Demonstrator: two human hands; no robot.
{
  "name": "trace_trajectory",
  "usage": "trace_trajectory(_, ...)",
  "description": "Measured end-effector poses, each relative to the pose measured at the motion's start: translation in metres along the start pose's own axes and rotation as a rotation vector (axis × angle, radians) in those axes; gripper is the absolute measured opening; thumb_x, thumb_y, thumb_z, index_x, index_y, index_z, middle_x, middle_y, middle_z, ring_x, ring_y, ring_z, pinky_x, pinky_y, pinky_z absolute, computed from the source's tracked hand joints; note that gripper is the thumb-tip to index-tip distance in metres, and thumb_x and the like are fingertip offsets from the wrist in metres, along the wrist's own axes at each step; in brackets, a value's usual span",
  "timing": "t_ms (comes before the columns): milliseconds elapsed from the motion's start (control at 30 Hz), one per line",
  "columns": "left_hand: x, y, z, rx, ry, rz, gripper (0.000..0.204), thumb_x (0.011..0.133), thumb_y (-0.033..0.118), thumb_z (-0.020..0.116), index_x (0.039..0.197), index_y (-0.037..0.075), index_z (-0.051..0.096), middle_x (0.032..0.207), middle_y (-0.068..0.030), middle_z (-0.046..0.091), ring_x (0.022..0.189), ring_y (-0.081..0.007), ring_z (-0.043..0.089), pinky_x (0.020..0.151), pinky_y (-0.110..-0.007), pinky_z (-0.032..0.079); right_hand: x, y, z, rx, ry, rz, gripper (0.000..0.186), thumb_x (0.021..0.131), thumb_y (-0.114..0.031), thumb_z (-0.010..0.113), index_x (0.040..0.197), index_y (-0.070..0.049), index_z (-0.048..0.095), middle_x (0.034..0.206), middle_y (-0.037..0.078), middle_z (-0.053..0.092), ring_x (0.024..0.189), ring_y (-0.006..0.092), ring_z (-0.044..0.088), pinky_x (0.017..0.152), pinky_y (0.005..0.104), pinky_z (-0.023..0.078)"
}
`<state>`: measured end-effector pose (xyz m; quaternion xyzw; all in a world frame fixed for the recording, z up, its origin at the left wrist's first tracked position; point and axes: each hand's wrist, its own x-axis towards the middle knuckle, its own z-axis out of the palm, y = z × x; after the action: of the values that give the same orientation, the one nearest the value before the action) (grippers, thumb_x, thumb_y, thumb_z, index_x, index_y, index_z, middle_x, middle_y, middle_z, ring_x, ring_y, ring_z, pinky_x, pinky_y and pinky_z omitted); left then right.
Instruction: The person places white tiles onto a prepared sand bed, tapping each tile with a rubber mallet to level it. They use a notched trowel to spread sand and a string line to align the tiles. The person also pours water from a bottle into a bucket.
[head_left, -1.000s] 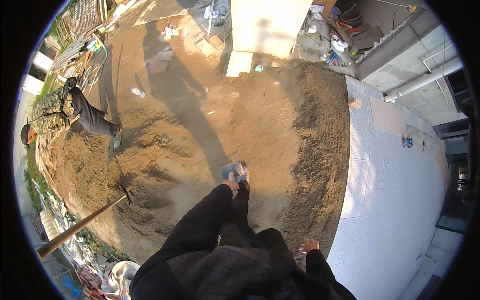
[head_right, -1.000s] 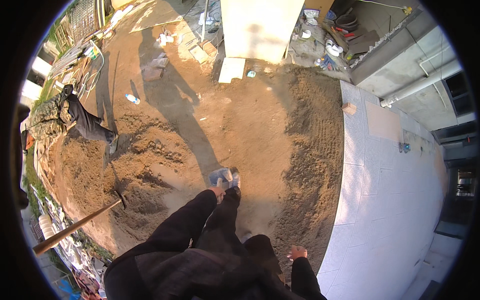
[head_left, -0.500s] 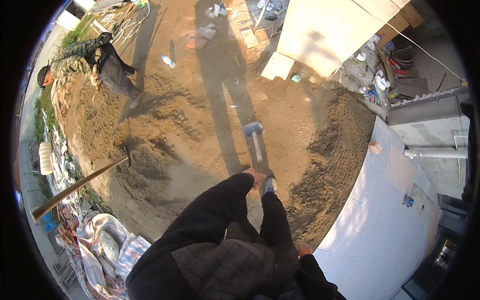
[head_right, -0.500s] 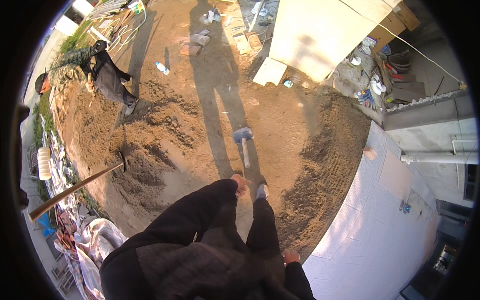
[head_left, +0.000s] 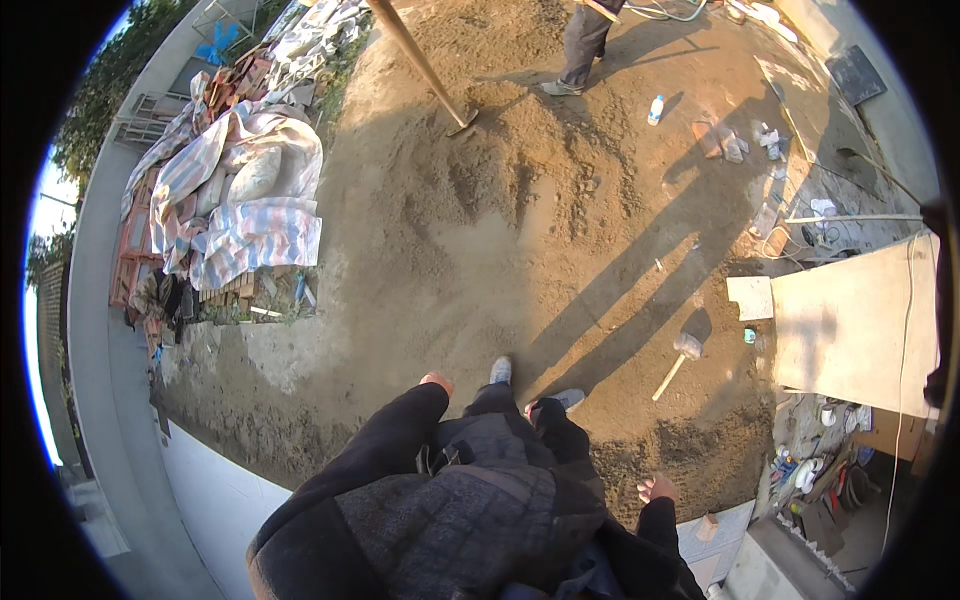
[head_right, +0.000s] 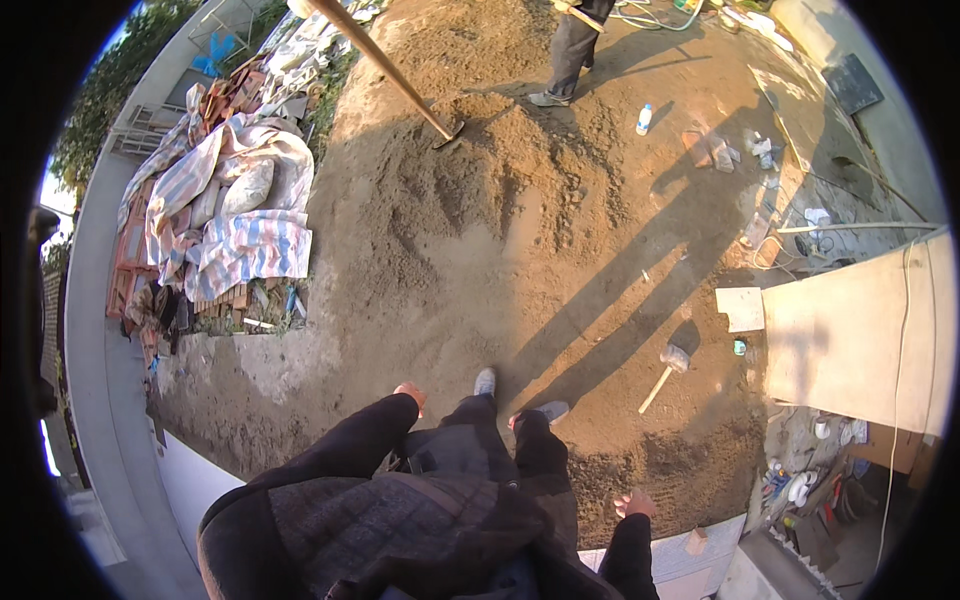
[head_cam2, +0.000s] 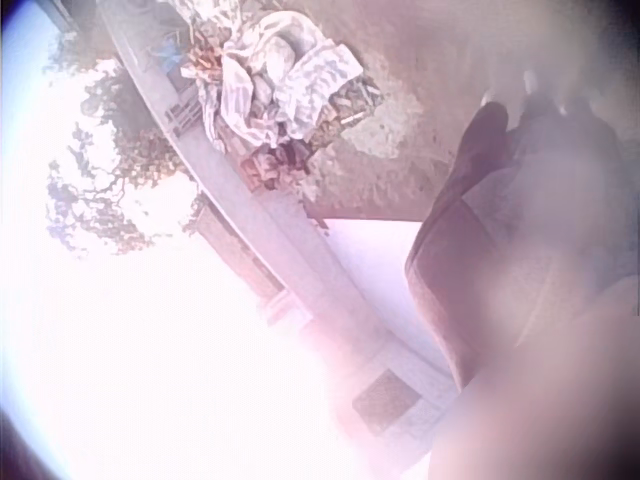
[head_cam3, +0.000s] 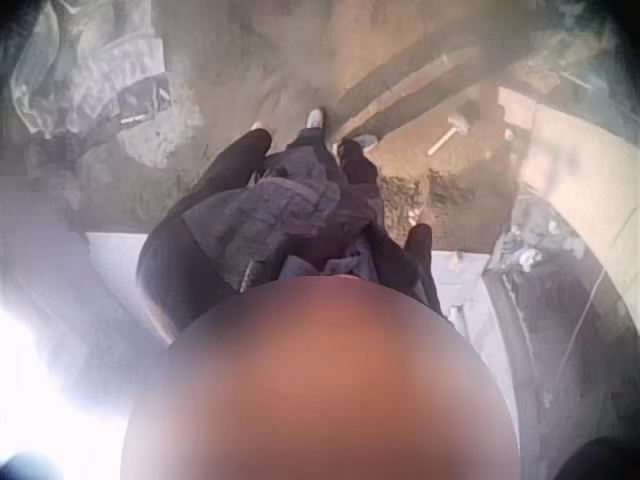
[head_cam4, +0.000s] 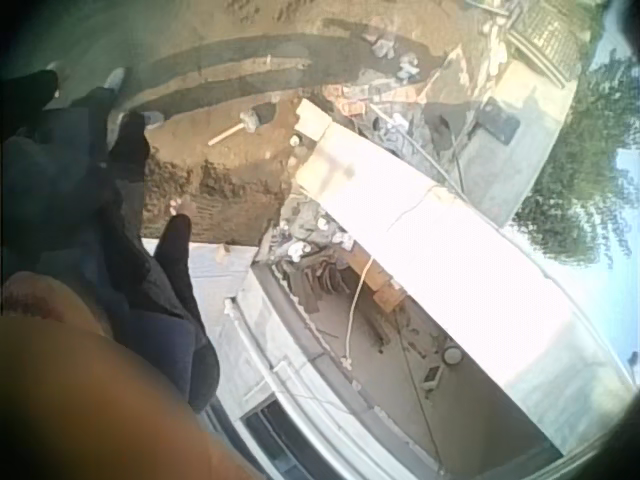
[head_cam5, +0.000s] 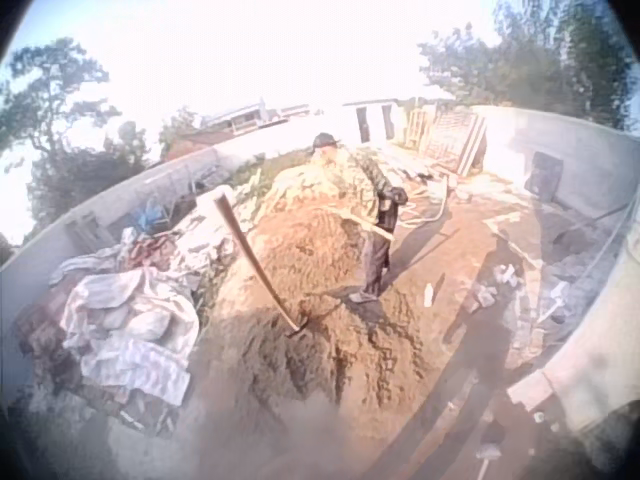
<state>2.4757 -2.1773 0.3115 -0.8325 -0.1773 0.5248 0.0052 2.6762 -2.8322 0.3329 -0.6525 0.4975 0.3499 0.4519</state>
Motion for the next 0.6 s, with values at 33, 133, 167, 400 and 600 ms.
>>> trace_trajectory(33,-0.015,-0.006,0.028,-0.019,0.02,-0.031,0.043,0.083,0.048,0.082,0.114,0.019,0.078,0.111,-0.006,0.078,0.113,-0.0288,0.072,0.085,-0.039,0.06,-0.005,-0.013,0.014,-0.06,-0.053,-0.023,0.034,0.097,-0.026,0.059,0.12,-0.002,0.052,0.116,0.026,0.067,0.083,0.042,0.074,0.058,0.0503,0.055)
trace_trajectory(133,-0.047,0.001,0.097,-0.17,-0.101,-0.059,0.034,0.083,0.047,0.082,0.105,0.021,0.081,0.101,-0.0037,0.079,0.104,-0.028,0.075,0.079,-0.041,0.061,-0.032,-0.035,0.065,-0.227,-0.055,-0.077,0.035,0.097,-0.024,0.058,0.121,0.0,0.052,0.124,0.027,0.067,0.087,0.0427,0.074,0.063,0.0511,0.057)
trace_trajectory(167,-0.057,0.005,0.117,-0.304,-0.087,-0.09,0.029,0.084,0.045,0.08,0.101,0.022,0.081,0.097,-0.0036,0.079,0.1,-0.0277,0.076,0.076,-0.042,0.061,-0.041,-0.041,0.084,-0.284,-0.045,-0.062,0.033,0.096,-0.023,0.059,0.118,0.001,0.054,0.119,0.025,0.069,0.086,0.0427,0.074,0.063,0.0513,0.057)
trace_trajectory(400,-0.11,0.022,0.207,-0.651,-0.052,-0.046,0.018,0.085,0.024,0.069,0.098,0.019,0.081,0.091,-0.0067,0.078,0.097,-0.0291,0.077,0.075,-0.041,0.061,-0.066,-0.085,0.205,-1.264,-0.302,-0.785,0.028,0.094,-0.023,0.061,0.092,0.003,0.073,0.094,0.019,0.075,0.079,0.0342,0.073,0.075,0.0424,0.058)
trace_trajectory(600,-0.103,0.074,0.249,-1.32,-0.029,-0.603,0.031,0.091,0.032,0.06,0.105,0.015,0.081,0.106,-0.0115,0.078,0.109,-0.0281,0.073,0.086,-0.044,0.06,-0.084,-0.175,0.325,-1.327,-0.535,-0.781,0.032,0.098,-0.027,0.061,0.088,0.002,0.07,0.085,0.018,0.072,0.063,0.0315,0.071,0.056,0.0422,0.057)
